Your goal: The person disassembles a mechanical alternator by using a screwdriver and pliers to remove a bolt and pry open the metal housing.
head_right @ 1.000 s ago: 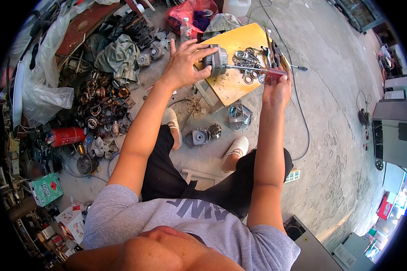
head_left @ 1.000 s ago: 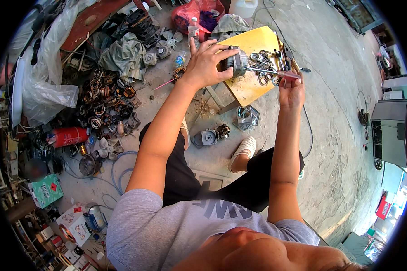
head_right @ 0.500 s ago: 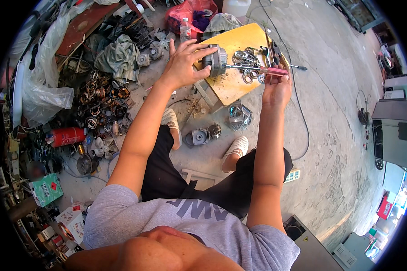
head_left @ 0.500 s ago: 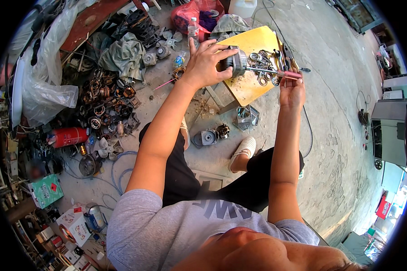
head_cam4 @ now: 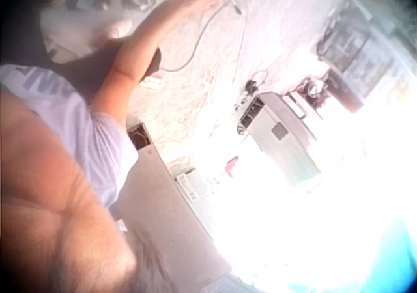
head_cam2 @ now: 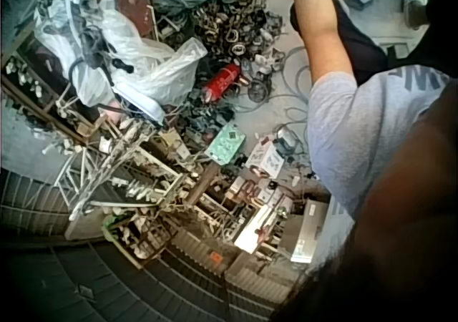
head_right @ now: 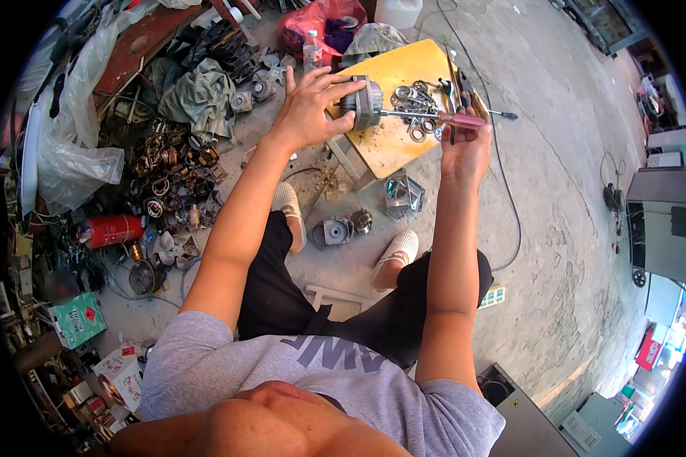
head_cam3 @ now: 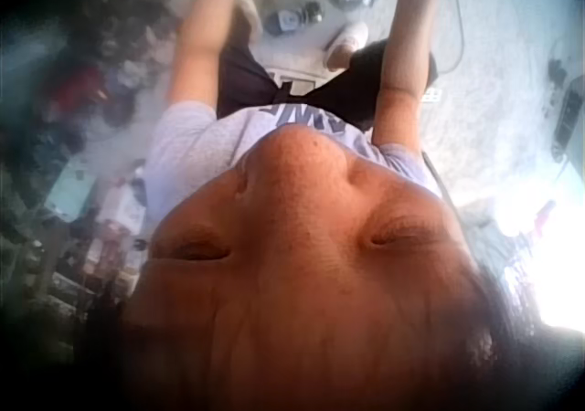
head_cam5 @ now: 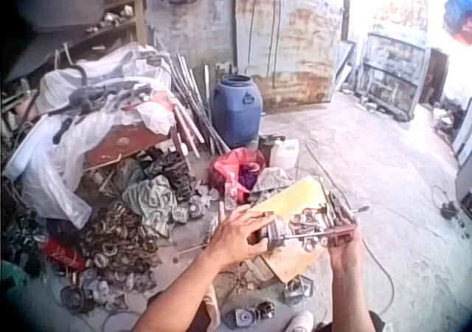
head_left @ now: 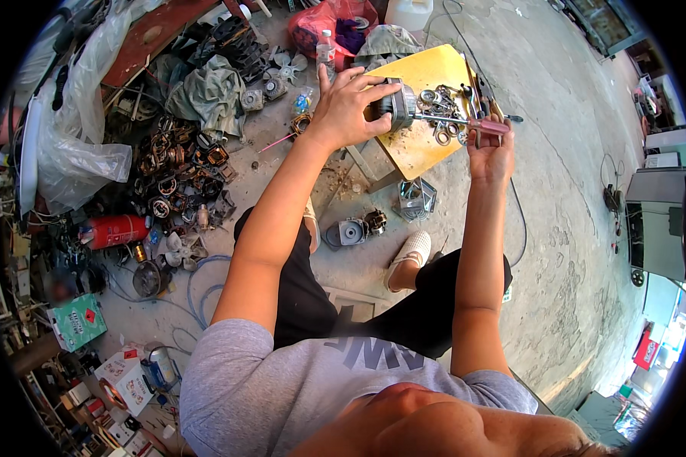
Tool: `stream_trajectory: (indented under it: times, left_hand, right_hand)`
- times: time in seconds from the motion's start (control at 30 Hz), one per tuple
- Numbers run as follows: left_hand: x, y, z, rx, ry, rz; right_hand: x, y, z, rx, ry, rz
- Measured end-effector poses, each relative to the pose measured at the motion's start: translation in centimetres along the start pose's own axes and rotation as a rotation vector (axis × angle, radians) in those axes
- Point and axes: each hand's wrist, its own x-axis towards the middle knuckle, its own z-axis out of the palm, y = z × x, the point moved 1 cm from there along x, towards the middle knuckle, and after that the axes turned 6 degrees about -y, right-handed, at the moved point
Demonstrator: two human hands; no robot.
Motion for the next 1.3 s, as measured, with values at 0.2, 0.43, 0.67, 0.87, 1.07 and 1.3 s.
stream_trajectory:
  times: [0.2, 0.43, 0.67, 0.87, 1.07, 1.3]
  left_hand:
    - [0.1, 0.1, -0.1, -0.003, 0.002, -0.002]
    - [0.2, 0.2, 0.0, -0.006, -0.003, -0.006]
    - [0.2, 0.1, 0.1, -0.002, -0.005, -0.004]
    - [0.2, 0.1, 0.1, 0.003, -0.004, -0.004]
    - [0.1, 0.1, 0.0, 0.004, -0.003, -0.002]
    - [0.2, 0.2, 0.0, 0.000, 0.003, 0.006]
  right_hand:
    - [0.5, -0.3, -0.5, -0.051, 0.003, -0.033]
    - [1.1, 0.4, -1.5, 0.037, -0.019, 0.002]
    - [1.3, 0.4, -1.7, -0.050, 0.036, -0.004]
    - [1.3, 0.7, -1.9, 0.010, 0.020, 0.016]
    - [0.9, 0.5, -0.9, -0.074, 0.127, 0.005]
    - [1.5, 0.8, -2.6, -0.041, -0.039, -0.042]
